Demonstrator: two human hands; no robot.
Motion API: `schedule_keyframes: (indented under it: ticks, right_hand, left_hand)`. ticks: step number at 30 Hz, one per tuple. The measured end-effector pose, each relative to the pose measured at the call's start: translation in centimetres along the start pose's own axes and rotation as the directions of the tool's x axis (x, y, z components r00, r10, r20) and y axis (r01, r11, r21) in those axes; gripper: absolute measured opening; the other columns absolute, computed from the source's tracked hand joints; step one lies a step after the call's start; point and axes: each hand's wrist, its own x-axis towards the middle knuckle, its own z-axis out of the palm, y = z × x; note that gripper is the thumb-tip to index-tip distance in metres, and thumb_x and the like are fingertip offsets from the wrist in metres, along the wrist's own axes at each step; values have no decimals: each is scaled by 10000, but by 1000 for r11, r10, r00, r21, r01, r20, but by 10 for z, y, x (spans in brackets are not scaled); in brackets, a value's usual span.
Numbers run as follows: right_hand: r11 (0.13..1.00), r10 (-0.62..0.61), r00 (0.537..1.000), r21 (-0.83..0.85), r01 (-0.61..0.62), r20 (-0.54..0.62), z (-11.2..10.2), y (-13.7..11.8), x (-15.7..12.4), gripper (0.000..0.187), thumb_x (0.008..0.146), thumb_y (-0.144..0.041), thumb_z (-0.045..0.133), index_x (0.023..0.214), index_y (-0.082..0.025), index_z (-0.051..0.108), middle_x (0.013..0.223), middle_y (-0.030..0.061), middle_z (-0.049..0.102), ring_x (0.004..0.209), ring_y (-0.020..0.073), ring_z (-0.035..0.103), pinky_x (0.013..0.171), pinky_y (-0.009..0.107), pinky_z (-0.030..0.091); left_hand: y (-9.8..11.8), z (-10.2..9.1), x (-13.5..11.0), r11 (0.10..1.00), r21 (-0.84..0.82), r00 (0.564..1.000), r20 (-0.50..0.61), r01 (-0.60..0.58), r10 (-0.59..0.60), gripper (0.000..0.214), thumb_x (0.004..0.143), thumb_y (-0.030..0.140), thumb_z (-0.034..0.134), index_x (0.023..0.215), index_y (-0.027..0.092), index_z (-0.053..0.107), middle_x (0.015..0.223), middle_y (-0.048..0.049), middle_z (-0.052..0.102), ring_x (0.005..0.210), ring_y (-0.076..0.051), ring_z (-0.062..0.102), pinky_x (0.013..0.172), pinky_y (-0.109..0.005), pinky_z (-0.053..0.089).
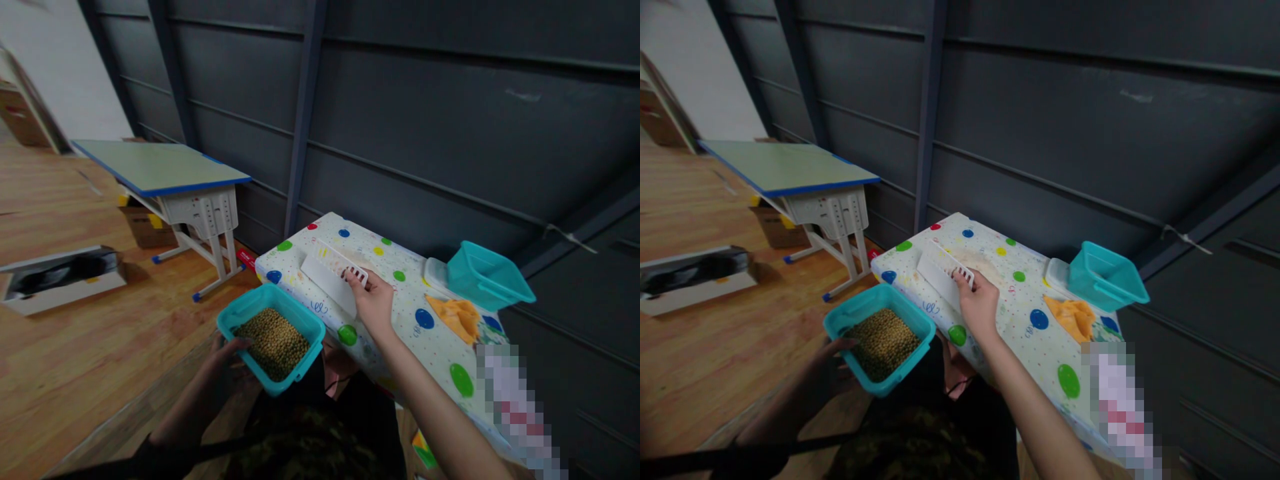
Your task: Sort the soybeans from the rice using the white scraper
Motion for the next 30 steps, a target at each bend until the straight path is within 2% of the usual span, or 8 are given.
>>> schedule_keyframes:
  ticks: [5,14,17,20,23,30]
  right_hand:
    - [1000,4,999,28,-5,50,10,4,4,353,863,-541,758,863,-200,848,802,61,819,731,247,692,725,362,522]
    - [999,28,997,43,-31,69,4,-4,-1,345,840,-542,776,844,-204,846,762,47,801,684,227,653,662,337,494]
    - [998,33,997,50,-37,76,5,-6,-1,338,831,-538,777,831,-207,847,738,42,791,669,222,640,630,324,480]
    - [999,18,999,51,-20,43,3,-7,0,334,838,-534,774,838,-209,849,774,50,809,700,227,658,663,330,504]
    - [999,18,1000,41,-18,9,1,-7,-1,345,839,-537,770,863,-204,857,784,56,813,700,228,655,656,331,503]
    - [998,58,997,35,-60,47,1,1,-10,373,860,-555,772,875,-192,860,756,45,803,671,218,636,641,326,481]
  left_hand:
    - [1,0,-2,1000,4,1000,24,-8,8,570,831,276,864,1295,294,532,876,-20,700,707,-296,807,590,-355,631]
    - [-3,-2,5,1000,1,1000,19,-2,2,558,838,279,862,1283,300,527,859,-14,682,640,-271,764,596,-392,639]
    - [-2,-2,3,1000,6,1000,16,4,-4,593,821,279,880,1295,299,524,844,-11,683,672,-286,785,596,-371,630]
    - [1,-1,0,1000,5,999,38,7,-7,613,822,282,877,1320,295,520,852,-19,691,726,-312,813,593,-356,628]
    - [1,-1,0,1000,4,999,43,2,-2,630,820,291,879,1332,303,512,872,-17,693,731,-312,814,595,-363,634]
    - [-1,-3,2,1000,20,998,58,-2,1,600,830,315,868,1298,297,492,895,-20,671,677,-302,780,600,-398,621]
